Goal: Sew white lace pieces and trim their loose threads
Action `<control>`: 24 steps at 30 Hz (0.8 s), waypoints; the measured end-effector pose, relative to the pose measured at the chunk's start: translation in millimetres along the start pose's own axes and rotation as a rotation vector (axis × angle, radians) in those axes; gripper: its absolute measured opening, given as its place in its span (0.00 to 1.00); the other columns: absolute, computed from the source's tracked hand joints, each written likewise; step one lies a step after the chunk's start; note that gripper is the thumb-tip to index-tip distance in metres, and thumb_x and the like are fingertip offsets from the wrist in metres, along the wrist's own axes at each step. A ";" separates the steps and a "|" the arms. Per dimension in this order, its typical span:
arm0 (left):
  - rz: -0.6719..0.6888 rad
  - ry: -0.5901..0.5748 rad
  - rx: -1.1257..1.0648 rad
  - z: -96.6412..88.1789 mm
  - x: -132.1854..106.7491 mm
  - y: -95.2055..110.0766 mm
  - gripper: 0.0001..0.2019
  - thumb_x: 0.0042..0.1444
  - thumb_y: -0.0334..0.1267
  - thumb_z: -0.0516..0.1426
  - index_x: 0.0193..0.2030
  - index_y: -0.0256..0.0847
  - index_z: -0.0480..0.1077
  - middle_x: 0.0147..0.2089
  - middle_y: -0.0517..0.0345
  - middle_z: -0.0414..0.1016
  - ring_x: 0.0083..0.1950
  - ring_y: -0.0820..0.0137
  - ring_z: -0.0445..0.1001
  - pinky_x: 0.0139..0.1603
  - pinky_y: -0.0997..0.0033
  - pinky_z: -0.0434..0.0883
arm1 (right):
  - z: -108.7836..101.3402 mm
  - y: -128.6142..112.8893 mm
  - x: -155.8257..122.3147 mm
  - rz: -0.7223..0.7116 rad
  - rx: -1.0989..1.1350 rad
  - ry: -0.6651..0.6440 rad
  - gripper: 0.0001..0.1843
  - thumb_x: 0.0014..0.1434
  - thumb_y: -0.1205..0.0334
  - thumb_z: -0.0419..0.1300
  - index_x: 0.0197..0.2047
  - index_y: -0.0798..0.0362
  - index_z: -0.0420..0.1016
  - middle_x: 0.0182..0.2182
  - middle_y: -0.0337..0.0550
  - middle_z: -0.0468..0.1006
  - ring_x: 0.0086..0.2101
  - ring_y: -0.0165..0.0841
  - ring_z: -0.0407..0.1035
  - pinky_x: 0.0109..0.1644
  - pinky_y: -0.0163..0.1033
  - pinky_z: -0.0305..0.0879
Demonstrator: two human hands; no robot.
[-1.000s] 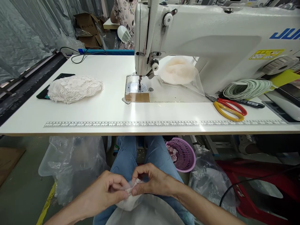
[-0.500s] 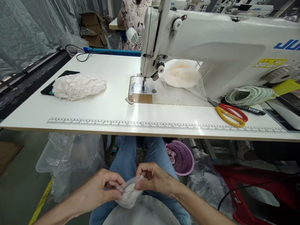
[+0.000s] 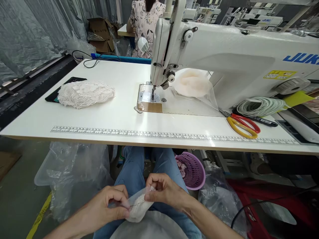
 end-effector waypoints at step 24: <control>-0.032 -0.124 -0.153 8.3 -11.8 8.6 0.10 0.49 0.32 0.56 0.34 0.38 0.79 0.26 0.62 0.71 0.28 0.74 0.61 0.33 0.76 0.61 | -3.0 11.6 0.7 0.002 0.103 -0.022 0.16 0.39 0.65 0.73 0.26 0.59 0.70 0.20 0.36 0.74 0.23 0.23 0.65 0.30 0.31 0.60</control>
Point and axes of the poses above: each hand's wrist, its own x-axis towards the middle knuckle, its own z-axis out of the palm, y = z × x, the point moved 10 cm from there along x, towards the middle knuckle
